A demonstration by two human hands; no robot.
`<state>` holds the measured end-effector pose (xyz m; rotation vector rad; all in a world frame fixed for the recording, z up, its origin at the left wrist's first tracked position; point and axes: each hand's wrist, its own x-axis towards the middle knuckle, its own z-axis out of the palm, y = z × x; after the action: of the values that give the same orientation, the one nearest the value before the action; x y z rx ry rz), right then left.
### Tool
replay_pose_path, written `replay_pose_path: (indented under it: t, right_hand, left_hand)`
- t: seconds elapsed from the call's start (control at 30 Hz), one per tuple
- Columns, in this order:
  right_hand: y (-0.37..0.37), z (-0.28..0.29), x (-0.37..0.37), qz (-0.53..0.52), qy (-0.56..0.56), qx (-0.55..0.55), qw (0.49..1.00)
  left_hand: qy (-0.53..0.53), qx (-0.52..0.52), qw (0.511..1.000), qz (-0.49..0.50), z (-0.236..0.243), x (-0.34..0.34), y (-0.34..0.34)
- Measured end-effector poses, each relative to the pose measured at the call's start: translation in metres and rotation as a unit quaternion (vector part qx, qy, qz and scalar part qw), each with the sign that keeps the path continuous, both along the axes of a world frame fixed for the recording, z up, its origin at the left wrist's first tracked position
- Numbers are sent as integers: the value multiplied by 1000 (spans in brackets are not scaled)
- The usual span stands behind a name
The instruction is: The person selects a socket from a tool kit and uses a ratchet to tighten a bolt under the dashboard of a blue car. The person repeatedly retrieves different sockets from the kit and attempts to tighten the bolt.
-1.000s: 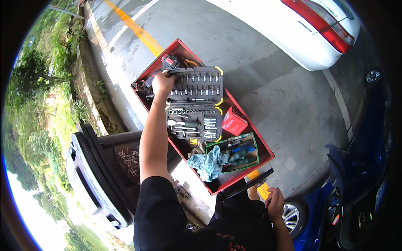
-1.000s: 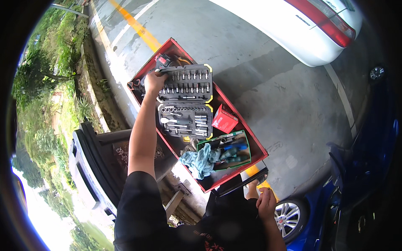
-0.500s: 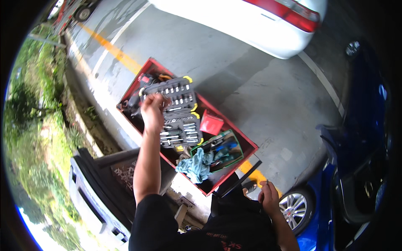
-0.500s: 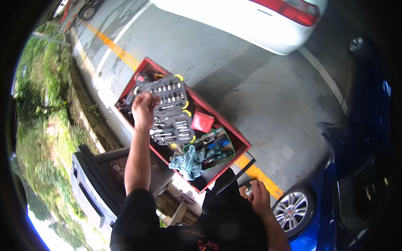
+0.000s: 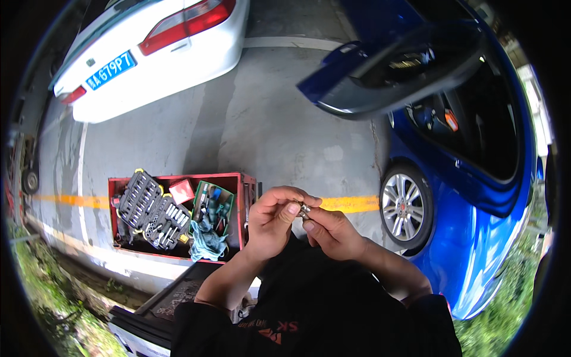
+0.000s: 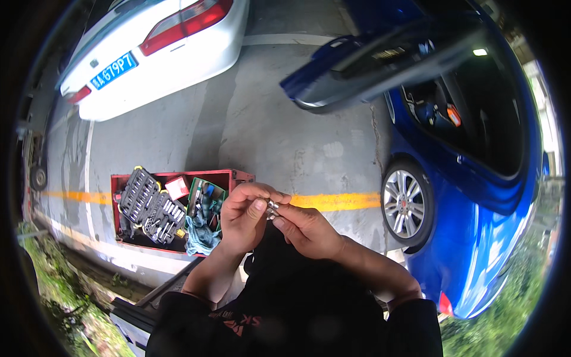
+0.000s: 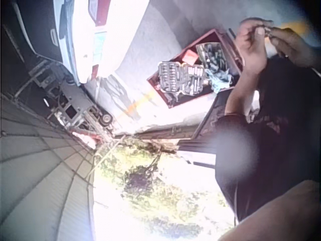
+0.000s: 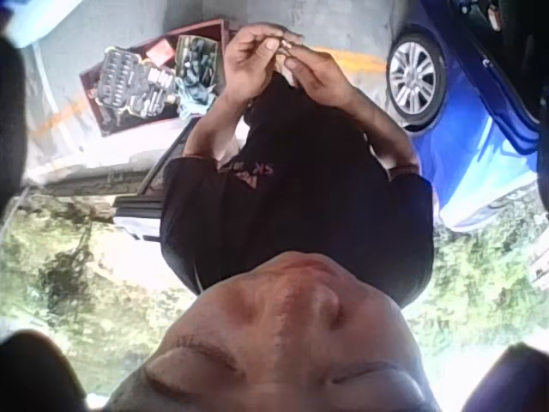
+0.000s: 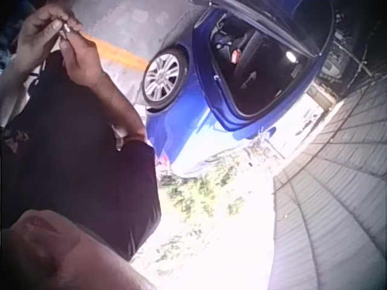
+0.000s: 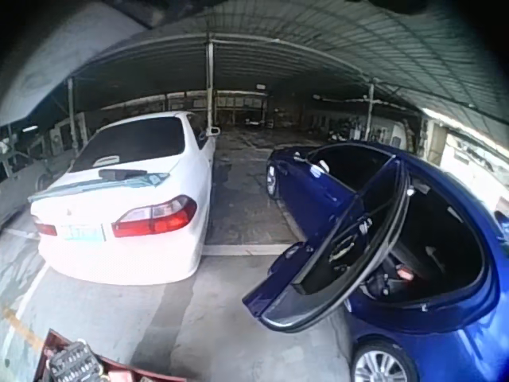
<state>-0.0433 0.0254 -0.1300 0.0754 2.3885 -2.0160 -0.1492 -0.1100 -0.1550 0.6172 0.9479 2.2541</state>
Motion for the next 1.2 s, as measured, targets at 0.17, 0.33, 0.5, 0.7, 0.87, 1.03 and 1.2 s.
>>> replay_pose_path:
  t: [0.17,0.33,0.5,0.7,0.87,1.03,1.2]
  right_hand:
    - [24,10,96,-86,71,-53,992]
    - [49,1,193,-166,95,-145,971]
    - [78,-1,258,-222,85,-186,953]
    - [111,-4,303,-277,59,-330,900]
    - [153,1,308,-387,21,-340,857]
    - [216,-17,297,-427,1,-383,819]
    - [302,-27,266,-519,-33,-391,759]
  left_hand:
    - [17,16,994,-104,27,67,44]
    - [7,19,976,-216,37,140,99]
    - [-22,4,953,-301,40,188,151]
    - [25,-18,926,-377,39,227,214]
    - [90,-112,921,-361,22,246,272]
    - [-8,-111,900,-421,-19,243,346]
    - [-95,-201,846,-484,-30,221,451]
